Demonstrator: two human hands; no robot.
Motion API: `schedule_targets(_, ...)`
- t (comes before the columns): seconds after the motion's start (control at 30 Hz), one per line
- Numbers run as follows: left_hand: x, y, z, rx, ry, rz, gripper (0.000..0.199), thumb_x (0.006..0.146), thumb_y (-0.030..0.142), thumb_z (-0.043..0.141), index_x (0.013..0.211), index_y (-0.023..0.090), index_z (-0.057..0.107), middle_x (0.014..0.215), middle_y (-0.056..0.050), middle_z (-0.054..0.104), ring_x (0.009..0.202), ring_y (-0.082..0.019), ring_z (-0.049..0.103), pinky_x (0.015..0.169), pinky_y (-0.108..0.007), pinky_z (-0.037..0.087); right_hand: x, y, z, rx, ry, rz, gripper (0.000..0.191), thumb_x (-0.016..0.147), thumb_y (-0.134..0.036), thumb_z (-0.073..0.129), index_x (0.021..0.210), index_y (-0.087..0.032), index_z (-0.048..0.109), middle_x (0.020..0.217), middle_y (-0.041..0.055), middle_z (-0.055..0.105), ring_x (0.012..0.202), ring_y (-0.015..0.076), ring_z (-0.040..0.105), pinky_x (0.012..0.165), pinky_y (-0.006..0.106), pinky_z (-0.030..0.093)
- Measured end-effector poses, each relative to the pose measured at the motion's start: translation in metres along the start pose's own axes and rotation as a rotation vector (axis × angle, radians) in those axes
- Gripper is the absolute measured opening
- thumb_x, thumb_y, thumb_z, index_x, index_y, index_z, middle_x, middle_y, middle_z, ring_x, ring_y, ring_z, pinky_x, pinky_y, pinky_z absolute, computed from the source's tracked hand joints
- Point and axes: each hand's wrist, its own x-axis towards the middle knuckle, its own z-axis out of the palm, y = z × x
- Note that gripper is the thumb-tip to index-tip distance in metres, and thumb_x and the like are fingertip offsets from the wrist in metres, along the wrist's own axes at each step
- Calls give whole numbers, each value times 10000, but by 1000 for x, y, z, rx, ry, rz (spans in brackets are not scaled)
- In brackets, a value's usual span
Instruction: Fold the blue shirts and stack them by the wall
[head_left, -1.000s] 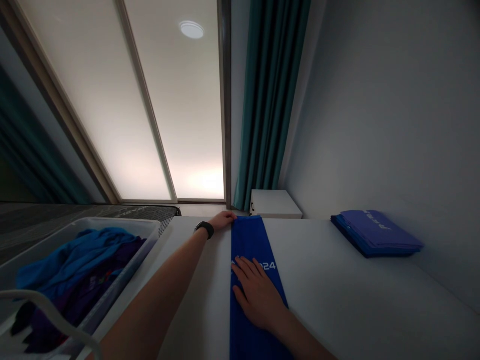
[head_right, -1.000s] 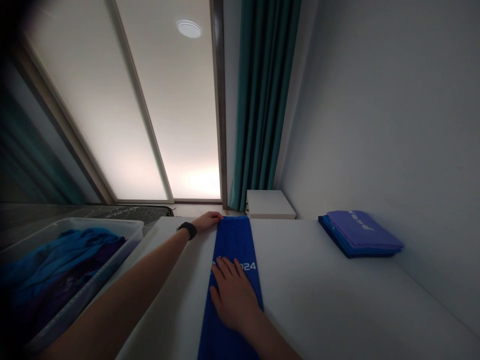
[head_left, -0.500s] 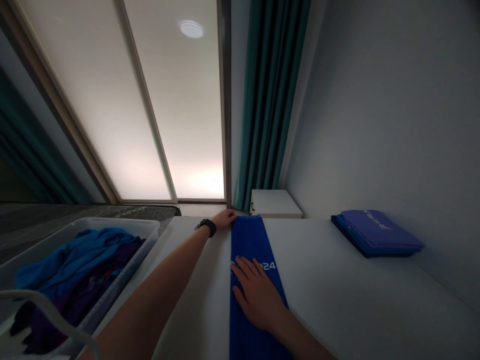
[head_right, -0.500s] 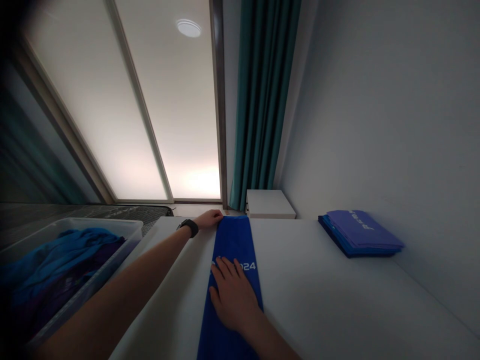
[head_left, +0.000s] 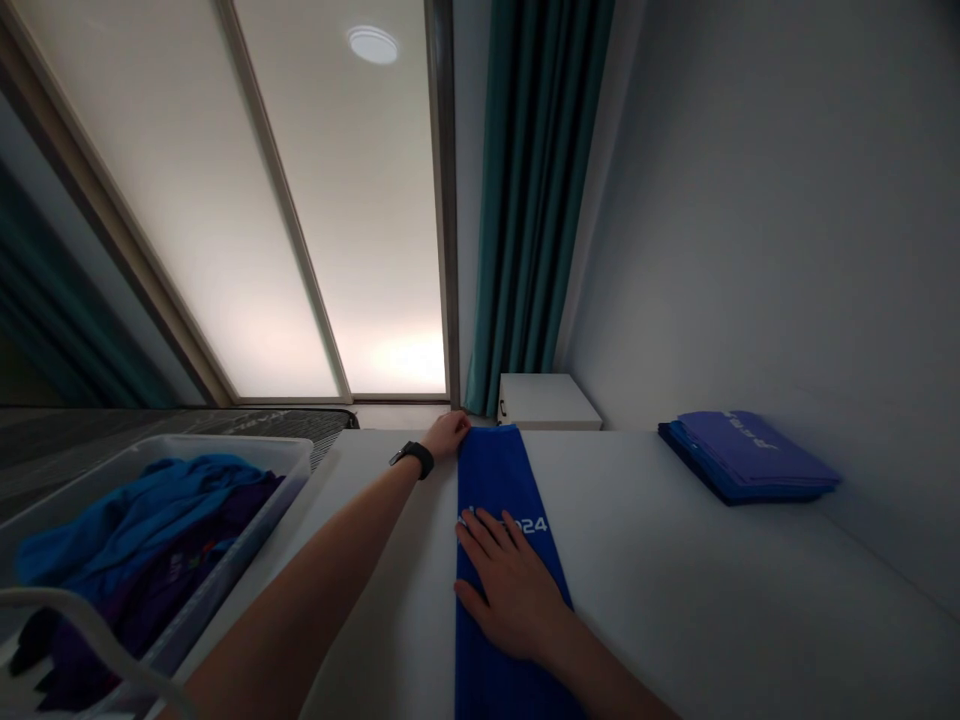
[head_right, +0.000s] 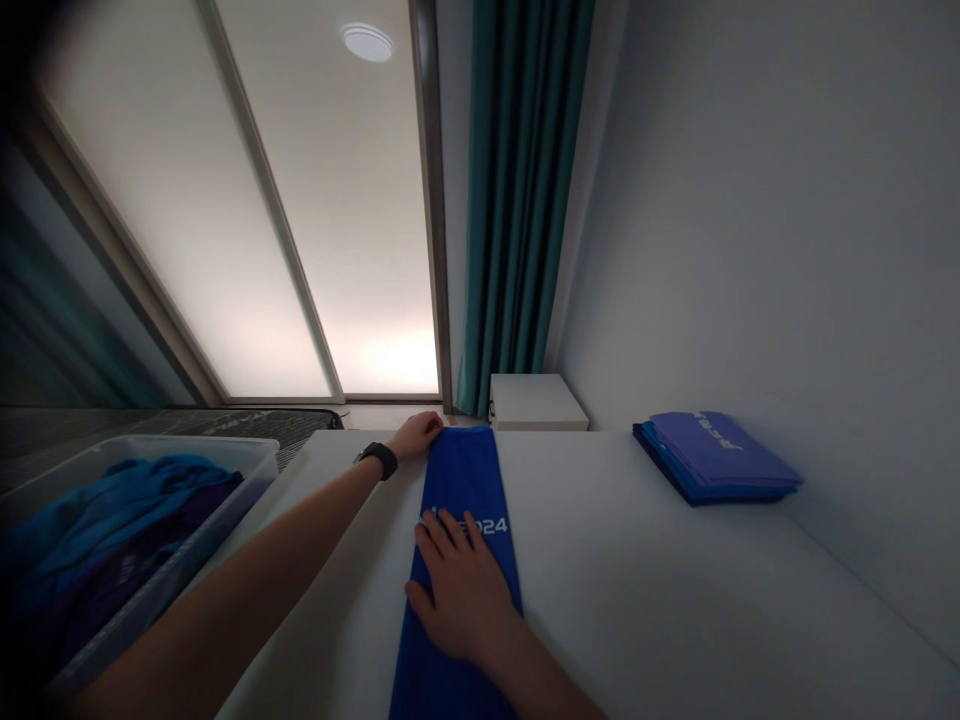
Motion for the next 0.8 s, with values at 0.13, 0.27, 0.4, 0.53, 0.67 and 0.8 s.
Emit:
schedule_targets(0.13,-7,1,9,21,60,31,173,847,112,469,892,163,628,916,-79,618,866,-211,591,816,-328,466,0,0,0,-8,7,-4,609,976,-511,328,1501,-203,295,1579,48,236,1454,230,168,1201,469,53)
schedule_targets(0.27,-15,3,14,30,133,33,206,901,153,423,968,155,618,973,-95,591,885,-210,591,832,-343,481,1,1,0,-17,0,-8,613,974,-506,335,1501,-197,294,1579,53,233,1454,234,169,1200,471,52)
schedule_targets(0.4,-32,11,8,49,160,77,285,939,204,389,1127,165,598,1147,-110,575,1043,-231,553,948,-394,445,1,1,1,-4,-14,-6,622,973,-517,323,1506,-199,282,1582,54,222,1456,236,158,1198,477,48)
schedule_targets(0.53,-64,22,-3,128,65,204,401,955,310,414,1340,243,504,1411,-61,483,1230,-274,434,1051,-470,348,1,1,1,2,-23,5,630,971,-530,315,1505,-199,285,1584,53,214,1459,237,146,1197,480,46)
schedule_targets(0.67,-91,26,-11,225,-117,318,490,989,387,340,1466,275,357,1514,-29,390,1348,-261,339,1100,-456,289,1,0,1,-2,-31,6,635,970,-534,305,1504,-190,290,1582,58,219,1456,245,156,1195,486,51)
schedule_targets(0.8,-98,22,-11,287,-195,275,519,1000,405,294,1496,254,300,1545,-36,342,1407,-228,287,1125,-417,259,1,0,1,-12,-24,6,634,972,-532,295,1502,-185,293,1580,57,226,1456,237,157,1196,475,49)
